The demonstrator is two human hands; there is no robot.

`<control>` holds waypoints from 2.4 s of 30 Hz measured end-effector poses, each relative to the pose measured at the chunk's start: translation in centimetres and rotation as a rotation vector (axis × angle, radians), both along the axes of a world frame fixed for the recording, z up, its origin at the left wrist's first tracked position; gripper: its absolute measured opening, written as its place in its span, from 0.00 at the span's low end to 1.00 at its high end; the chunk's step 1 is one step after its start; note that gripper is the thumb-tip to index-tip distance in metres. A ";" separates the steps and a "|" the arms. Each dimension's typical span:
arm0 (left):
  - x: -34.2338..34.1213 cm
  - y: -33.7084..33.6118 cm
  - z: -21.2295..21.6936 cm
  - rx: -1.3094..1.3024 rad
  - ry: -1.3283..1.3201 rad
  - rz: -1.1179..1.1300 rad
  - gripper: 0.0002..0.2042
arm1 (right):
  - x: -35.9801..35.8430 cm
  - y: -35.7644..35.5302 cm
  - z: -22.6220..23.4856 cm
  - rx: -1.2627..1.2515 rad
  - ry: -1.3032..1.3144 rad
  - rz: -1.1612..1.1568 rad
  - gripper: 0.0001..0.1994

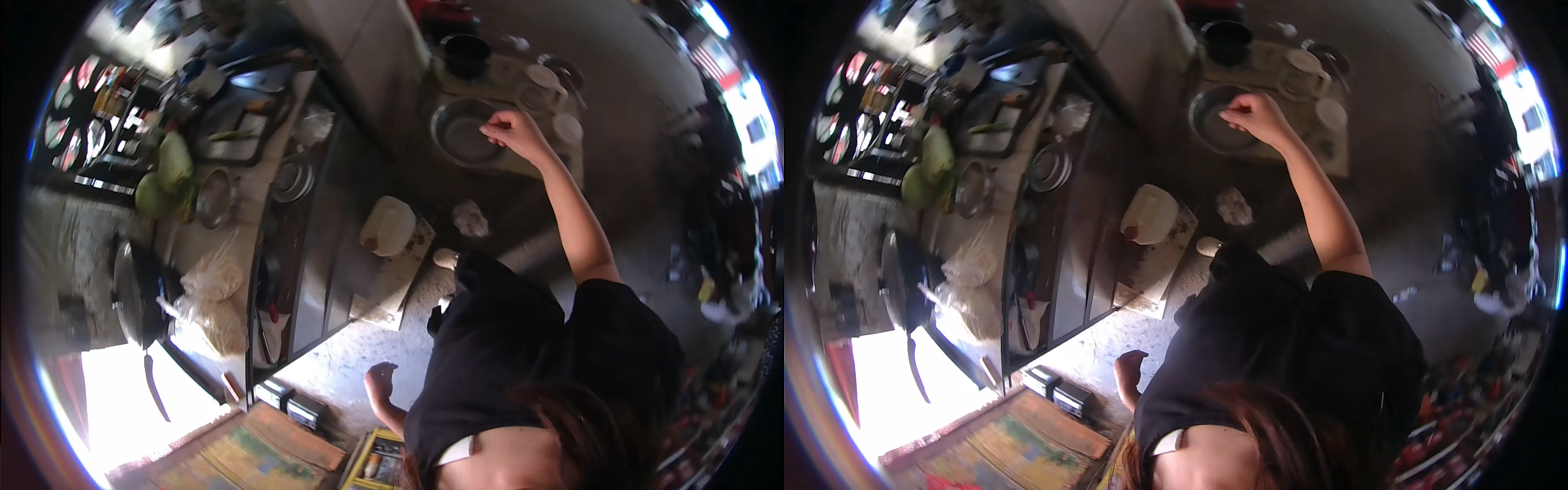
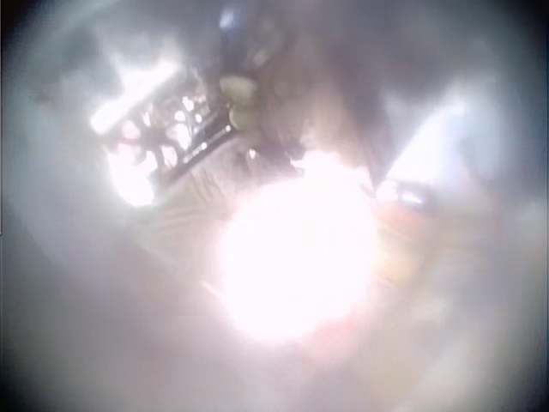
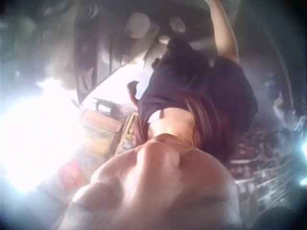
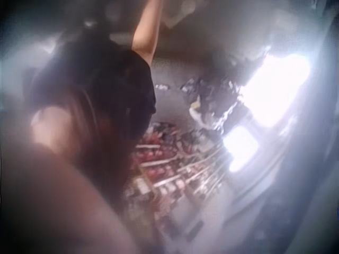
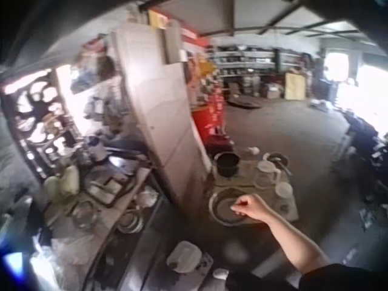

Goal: The person scrubs a white bowl with a steel wool pad under running water at an outdoor sink, then rinses it. They move indoors to place the bowl on a counter, retrieve a ladle and chopsticks, return to the sink to wash them, and place them back on the counter. Finally, they scrub a small white cup with the steel wool pad.

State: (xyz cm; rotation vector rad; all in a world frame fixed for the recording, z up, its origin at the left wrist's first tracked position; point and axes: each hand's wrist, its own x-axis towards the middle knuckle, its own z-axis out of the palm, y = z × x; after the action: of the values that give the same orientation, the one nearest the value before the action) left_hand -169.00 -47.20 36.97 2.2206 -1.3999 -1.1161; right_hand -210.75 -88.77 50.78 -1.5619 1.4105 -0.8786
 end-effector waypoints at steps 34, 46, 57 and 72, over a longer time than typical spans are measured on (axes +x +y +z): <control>-16.1 -15.1 -12.5 0.095 0.062 -0.225 0.11 | -35.5 0.1 -29.5 0.585 0.774 -0.093 0.24; -25.8 -18.7 -7.6 0.238 0.061 -0.298 0.11 | -40.2 -27.3 -32.7 0.505 0.590 -0.472 0.34; -31.0 -22.8 -6.8 0.247 0.530 0.263 0.16 | -37.7 -27.0 -32.8 0.773 0.622 -0.105 0.14; -30.1 -23.2 -5.9 0.470 0.407 0.233 0.16 | -23.8 -26.1 -33.9 0.448 0.108 -0.322 0.16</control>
State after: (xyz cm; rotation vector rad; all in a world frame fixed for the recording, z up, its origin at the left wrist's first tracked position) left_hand -199.11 -70.41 31.05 2.1867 -0.7468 -1.8200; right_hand -234.54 -114.88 16.85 -1.0744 1.8235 -0.6052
